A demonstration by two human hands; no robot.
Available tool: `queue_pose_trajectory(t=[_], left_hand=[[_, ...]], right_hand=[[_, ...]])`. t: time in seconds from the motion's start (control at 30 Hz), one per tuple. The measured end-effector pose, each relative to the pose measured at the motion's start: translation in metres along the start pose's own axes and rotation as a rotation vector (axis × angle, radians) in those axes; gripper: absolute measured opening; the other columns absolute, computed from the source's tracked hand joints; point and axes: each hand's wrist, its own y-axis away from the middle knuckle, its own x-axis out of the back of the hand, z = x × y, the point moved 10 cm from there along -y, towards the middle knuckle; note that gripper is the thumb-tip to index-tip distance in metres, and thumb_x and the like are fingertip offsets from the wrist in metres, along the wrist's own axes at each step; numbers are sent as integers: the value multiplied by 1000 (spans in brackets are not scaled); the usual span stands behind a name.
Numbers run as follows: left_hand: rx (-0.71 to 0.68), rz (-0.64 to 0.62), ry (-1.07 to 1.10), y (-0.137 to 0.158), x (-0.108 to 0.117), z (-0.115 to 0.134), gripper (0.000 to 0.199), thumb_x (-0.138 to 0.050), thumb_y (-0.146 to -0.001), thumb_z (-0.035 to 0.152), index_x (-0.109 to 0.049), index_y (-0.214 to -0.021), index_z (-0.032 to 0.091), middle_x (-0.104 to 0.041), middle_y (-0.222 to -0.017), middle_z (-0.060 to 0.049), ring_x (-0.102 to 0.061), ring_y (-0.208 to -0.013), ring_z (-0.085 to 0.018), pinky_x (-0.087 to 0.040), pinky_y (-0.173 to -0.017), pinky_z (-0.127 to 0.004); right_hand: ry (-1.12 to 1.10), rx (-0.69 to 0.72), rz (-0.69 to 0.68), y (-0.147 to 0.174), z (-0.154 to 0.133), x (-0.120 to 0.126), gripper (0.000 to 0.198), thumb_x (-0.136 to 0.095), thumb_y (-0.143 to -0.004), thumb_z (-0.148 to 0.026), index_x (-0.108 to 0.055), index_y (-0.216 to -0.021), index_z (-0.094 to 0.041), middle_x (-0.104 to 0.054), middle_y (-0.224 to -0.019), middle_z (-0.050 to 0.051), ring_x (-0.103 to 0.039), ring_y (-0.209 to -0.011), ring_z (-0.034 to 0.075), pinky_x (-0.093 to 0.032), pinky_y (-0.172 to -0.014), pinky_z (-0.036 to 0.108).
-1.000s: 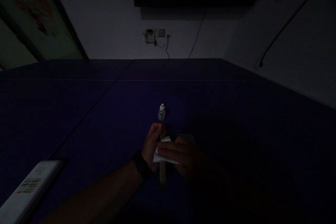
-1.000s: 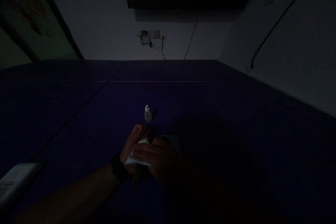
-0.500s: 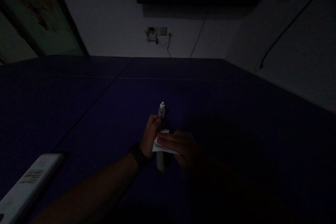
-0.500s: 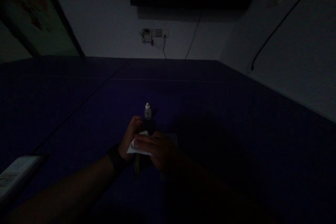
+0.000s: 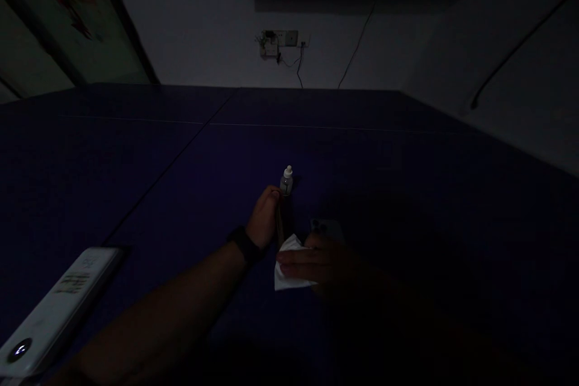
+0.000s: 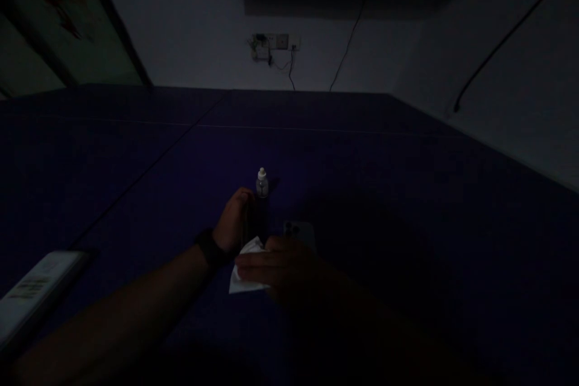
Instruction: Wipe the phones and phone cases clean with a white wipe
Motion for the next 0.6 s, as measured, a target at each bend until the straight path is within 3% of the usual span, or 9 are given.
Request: queue_pose_trajectory(t=[0.2,0.33,0.47,0.6], left_hand=[[-57,-48,-59,0,-5,7,32,-52,-96,50,-55,-81,22,-45,-69,3,-39,-65,-15,-34,-62,-28],[-73,-67,-98,2,-7,11,33,-52,-96,51,-55,-81,22,-45,-70,3,-38,-65,-15,-34,-62,-28],[-71,-98,-115,1,-9,9,33,-48,-98,50,-53,-82,21,-43,-70,4,-37,-65,-14,-33,-63,-28],[-67,-126,-106,-2,-10,5,33,-47,-98,50,-51,-83,21,-40,-71,4,-36,-65,-14,-33,-62,-28]], right_hand=[[89,-170,99,2,18,5,47,-41,-92,-12,-65,-132,-18,-72,-136,9,-70,-97,18,-51,-77,33],[68,-10,150,10,2,6,39,-36,-104,-23,-68,-125,-18,-77,-126,9,-70,-102,15,-51,-79,30],[72,45,69,8,-6,3,38,-38,-104,-20,-68,-126,-16,-77,-124,12,-68,-105,15,-51,-84,30],[170,-116,-132,-1,17,1,46,-46,-95,-10,-61,-139,-11,-69,-138,15,-67,-93,19,-52,-79,32]])
